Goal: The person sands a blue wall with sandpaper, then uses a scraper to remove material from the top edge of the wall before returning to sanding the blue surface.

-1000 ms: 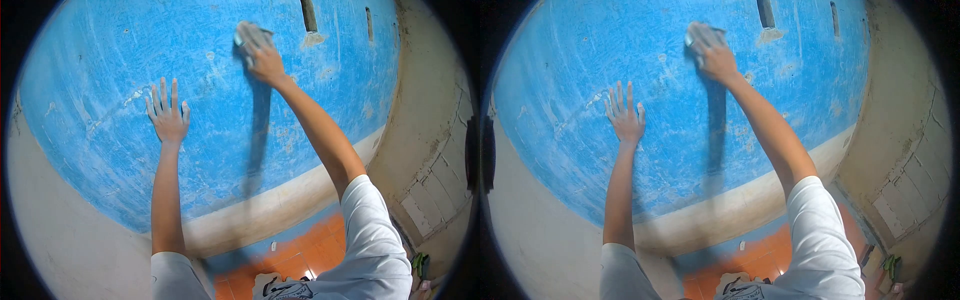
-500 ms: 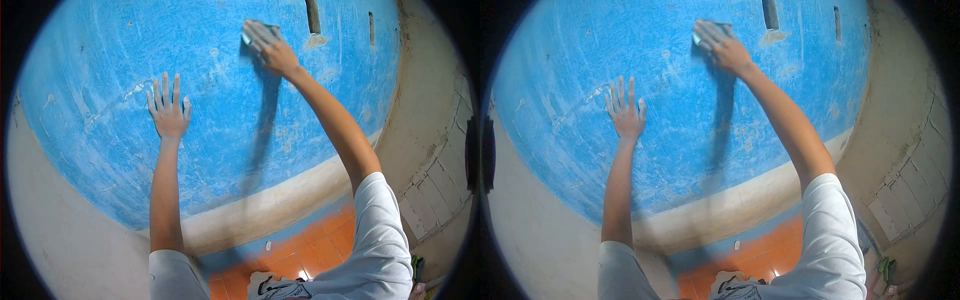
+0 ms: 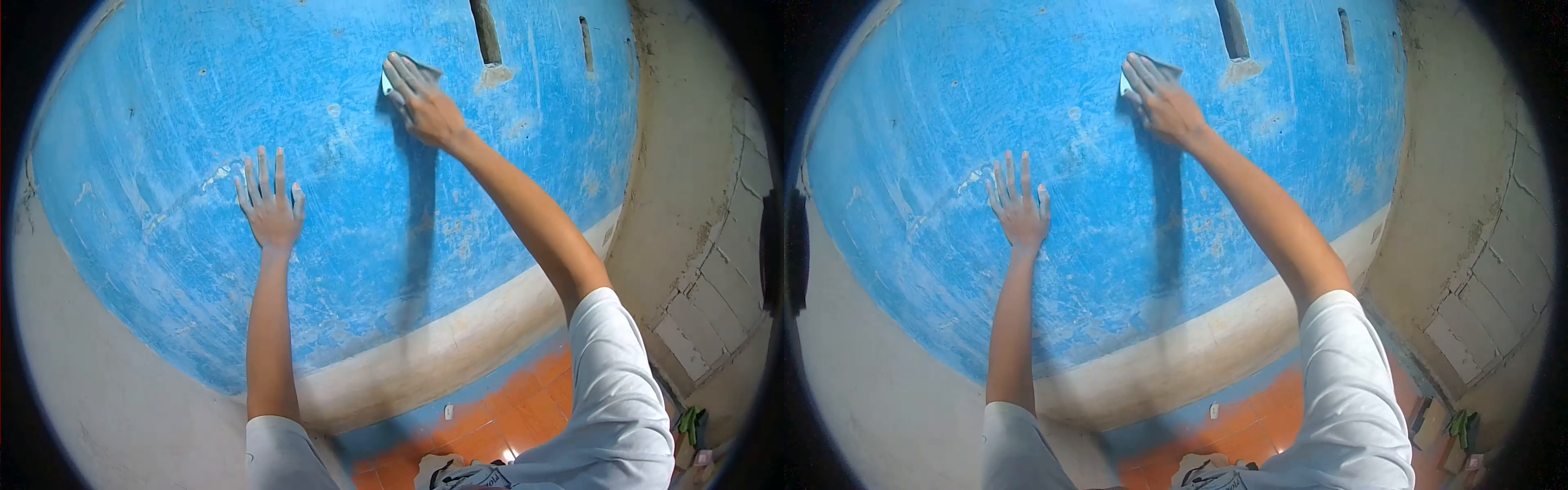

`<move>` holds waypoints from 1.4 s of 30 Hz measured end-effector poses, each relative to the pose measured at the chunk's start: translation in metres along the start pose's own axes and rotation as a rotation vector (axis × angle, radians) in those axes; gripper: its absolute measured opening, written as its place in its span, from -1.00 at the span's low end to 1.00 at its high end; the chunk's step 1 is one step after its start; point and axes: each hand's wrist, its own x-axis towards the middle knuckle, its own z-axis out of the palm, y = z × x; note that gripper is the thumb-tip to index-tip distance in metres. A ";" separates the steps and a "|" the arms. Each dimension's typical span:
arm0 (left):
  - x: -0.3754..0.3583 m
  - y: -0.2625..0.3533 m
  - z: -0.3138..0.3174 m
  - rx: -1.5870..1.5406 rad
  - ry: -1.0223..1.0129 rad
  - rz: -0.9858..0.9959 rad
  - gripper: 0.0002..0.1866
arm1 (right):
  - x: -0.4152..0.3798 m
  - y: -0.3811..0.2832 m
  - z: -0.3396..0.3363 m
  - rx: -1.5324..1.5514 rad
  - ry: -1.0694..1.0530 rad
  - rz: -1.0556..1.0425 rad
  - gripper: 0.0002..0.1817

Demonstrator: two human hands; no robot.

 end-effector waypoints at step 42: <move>-0.004 0.001 0.000 -0.039 0.008 0.001 -0.34 | -0.028 -0.031 0.013 0.118 0.187 0.137 -0.42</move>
